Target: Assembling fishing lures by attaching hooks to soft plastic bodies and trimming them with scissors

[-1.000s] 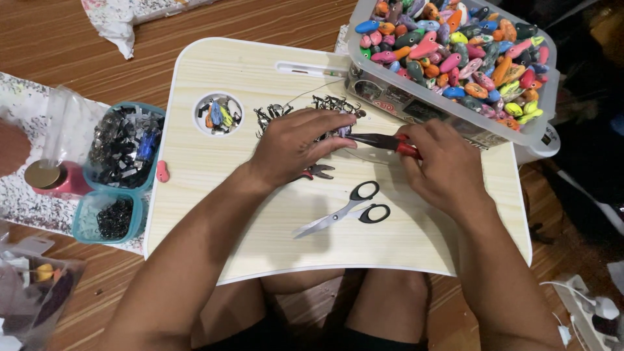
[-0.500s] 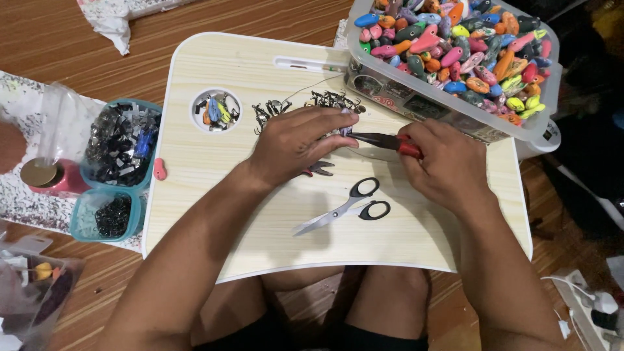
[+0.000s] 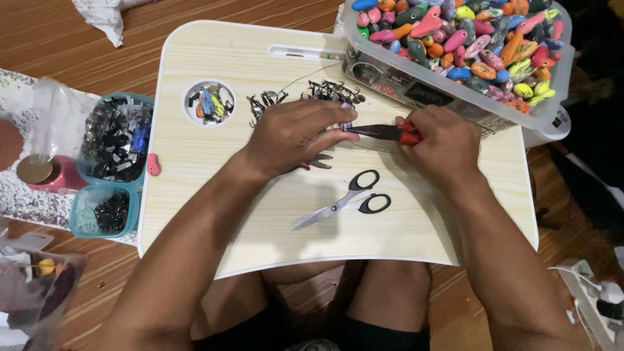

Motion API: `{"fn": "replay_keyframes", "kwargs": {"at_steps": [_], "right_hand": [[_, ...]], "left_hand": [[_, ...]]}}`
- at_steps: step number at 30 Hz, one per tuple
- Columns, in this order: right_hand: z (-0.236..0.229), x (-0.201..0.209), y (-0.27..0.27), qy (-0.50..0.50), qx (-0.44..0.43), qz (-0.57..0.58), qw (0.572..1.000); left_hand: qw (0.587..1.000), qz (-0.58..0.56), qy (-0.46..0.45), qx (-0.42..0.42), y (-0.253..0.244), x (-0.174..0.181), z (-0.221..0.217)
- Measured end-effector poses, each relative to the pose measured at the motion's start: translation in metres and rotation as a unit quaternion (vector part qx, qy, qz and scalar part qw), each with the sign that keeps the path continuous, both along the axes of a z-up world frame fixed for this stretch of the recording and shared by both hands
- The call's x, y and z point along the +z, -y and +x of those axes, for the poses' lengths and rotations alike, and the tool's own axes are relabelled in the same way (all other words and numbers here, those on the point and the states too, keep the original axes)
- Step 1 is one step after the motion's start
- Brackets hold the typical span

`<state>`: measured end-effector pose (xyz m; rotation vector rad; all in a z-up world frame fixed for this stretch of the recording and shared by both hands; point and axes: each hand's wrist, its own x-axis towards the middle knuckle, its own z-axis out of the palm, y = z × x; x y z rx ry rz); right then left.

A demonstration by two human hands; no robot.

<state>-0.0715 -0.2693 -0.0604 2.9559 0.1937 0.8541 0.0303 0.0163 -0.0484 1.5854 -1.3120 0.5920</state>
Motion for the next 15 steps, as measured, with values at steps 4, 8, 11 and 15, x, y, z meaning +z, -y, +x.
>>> {"fn": "replay_keyframes", "kwargs": {"at_steps": [4, 8, 11, 15], "right_hand": [[0.006, -0.007, 0.006, 0.052, 0.011, -0.040, 0.998], [0.007, 0.003, 0.005, 0.100, 0.059, -0.033, 0.993], [0.007, 0.003, 0.002, 0.101, 0.069, -0.013, 0.992], [0.003, 0.015, -0.010, -0.036, 0.052, 0.053, 0.997]], "left_hand": [[1.000, 0.006, -0.003, 0.000, -0.001, 0.005, -0.003], [1.000, 0.009, 0.004, 0.014, -0.002, 0.013, -0.006], [0.999, 0.011, 0.010, 0.032, 0.002, 0.001, -0.002], [0.995, 0.015, 0.045, 0.083, -0.001, 0.006, 0.003]]}}
